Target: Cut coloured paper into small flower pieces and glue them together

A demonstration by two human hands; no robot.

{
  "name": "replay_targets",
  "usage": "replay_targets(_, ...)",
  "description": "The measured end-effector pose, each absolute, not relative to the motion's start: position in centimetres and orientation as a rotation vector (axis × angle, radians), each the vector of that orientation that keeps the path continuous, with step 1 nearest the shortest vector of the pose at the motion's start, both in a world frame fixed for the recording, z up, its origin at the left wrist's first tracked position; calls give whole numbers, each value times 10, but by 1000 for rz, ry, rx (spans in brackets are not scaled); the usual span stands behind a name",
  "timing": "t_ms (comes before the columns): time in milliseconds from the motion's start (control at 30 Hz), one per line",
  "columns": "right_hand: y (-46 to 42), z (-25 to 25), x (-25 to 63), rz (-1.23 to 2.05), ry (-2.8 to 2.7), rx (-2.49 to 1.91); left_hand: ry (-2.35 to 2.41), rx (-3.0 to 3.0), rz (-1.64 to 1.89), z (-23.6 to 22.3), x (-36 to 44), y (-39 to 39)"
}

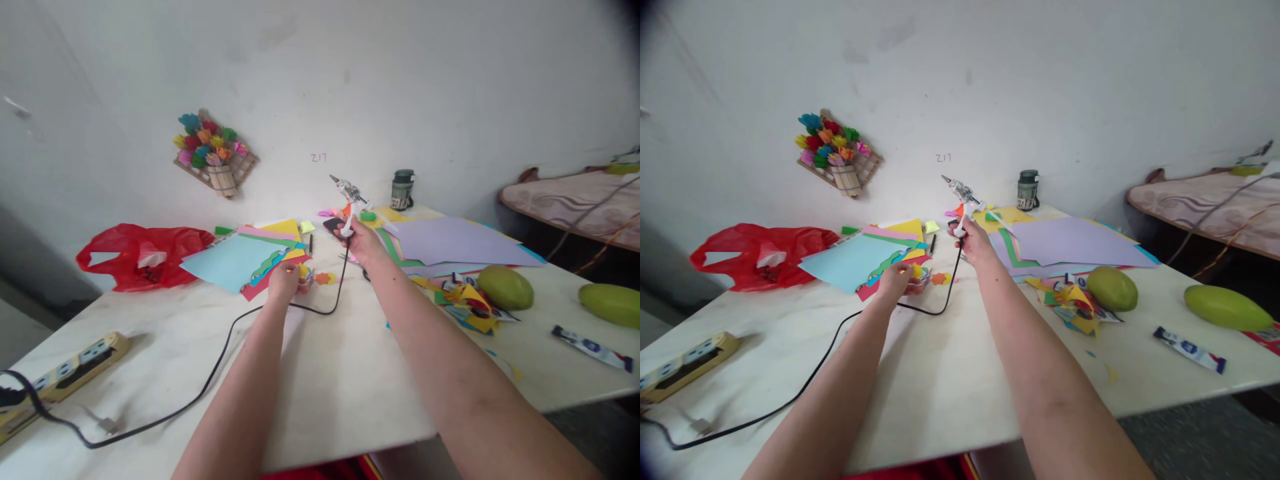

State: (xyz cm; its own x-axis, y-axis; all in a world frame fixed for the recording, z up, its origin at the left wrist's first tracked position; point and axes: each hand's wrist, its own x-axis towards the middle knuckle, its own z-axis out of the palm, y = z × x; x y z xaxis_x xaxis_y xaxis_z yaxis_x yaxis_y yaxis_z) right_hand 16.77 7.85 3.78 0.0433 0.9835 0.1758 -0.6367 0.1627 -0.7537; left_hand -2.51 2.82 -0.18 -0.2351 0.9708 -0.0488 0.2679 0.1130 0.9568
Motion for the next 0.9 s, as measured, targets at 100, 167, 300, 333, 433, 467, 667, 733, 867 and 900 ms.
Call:
replay_targets(100,74,33,167,1408,-894,-512,1549,1095,1317,9,-22,29)
replay_targets(167,70,29,165,1419,-973,-497,1398,1014,1404,13,-20,29)
replay_targets(300,60,23,160,1372,-1113,-536,1082,872,1508,5,-15,27)
replay_targets(333,58,22,159,1365,-1139,-561,1031,856,1526,1,-14,27)
replay_targets(433,53,18,156,1392,-1184,-646,932,827,1528,-13,-14,26)
replay_targets(467,51,17,155,1413,-1187,-663,913,823,1524,-17,-14,26)
replay_targets(667,44,17,155,1498,-1190,-677,853,850,1507,-22,-21,25)
replay_targets(733,43,16,155,1473,-1187,-720,842,866,1520,-20,-23,23)
replay_targets(867,43,12,149,1394,-1176,-818,863,937,1485,-15,-24,16)
replay_targets(900,43,10,146,1373,-1176,-838,876,962,1464,-14,-24,14)
